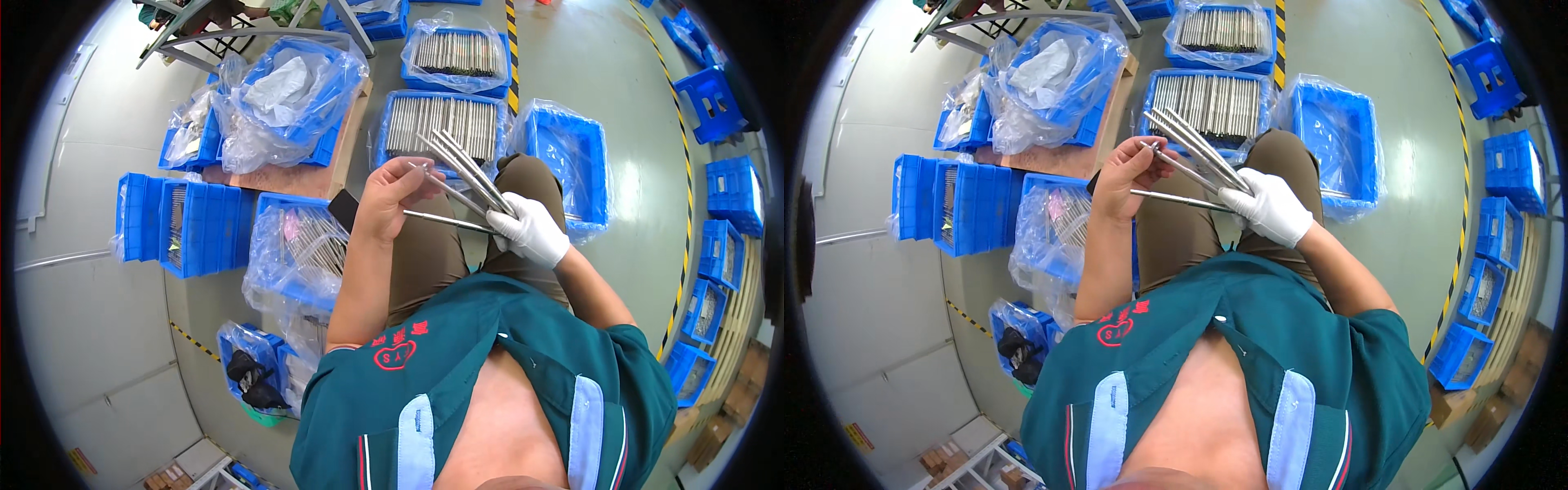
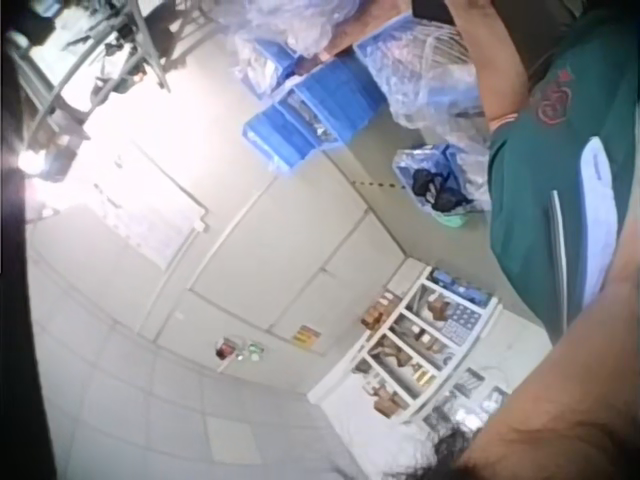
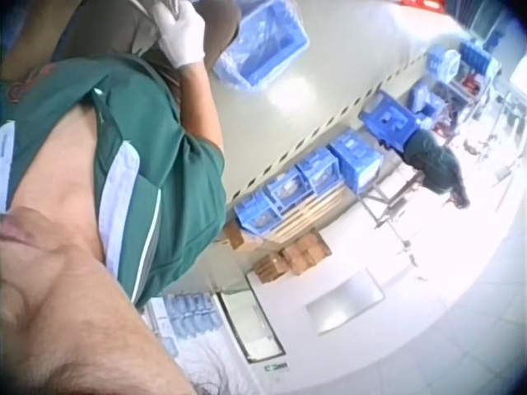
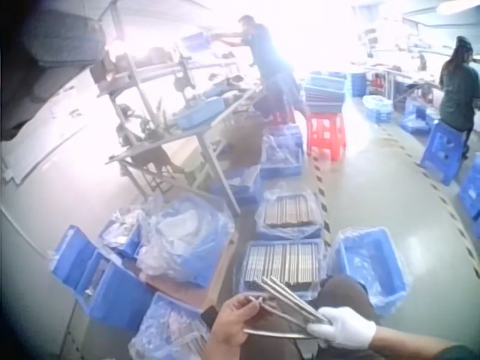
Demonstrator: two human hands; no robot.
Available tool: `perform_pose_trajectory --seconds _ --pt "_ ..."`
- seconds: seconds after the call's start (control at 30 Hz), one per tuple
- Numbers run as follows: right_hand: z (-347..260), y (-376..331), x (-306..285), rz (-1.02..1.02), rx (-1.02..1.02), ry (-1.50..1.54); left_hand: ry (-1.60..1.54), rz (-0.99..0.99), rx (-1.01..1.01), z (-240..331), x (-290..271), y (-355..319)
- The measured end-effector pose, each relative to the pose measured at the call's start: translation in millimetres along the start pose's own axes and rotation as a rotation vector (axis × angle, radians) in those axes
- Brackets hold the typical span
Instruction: The person retrieves metal rings from a workstation, sits down, and slides the rings onto metal rods by hand.
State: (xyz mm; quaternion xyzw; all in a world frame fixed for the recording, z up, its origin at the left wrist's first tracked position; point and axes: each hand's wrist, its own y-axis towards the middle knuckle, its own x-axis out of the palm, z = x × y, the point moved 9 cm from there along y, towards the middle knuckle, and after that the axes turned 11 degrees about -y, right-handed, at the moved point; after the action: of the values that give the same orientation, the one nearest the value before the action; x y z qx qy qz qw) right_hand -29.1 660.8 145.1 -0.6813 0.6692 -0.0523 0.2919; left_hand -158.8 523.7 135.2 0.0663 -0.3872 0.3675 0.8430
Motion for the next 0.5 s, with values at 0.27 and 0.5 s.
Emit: perform_pose_trajectory --seconds 0.27,0.5 --pt "-4 -5 0 0.002 -0.101 -0.103 0.063 -0.072 -0.027 -2 5 -9" --pt "-4 -2 13 -0.142 -0.021 0.211 0.015 -0.189 -0.077 -13 38 -16"
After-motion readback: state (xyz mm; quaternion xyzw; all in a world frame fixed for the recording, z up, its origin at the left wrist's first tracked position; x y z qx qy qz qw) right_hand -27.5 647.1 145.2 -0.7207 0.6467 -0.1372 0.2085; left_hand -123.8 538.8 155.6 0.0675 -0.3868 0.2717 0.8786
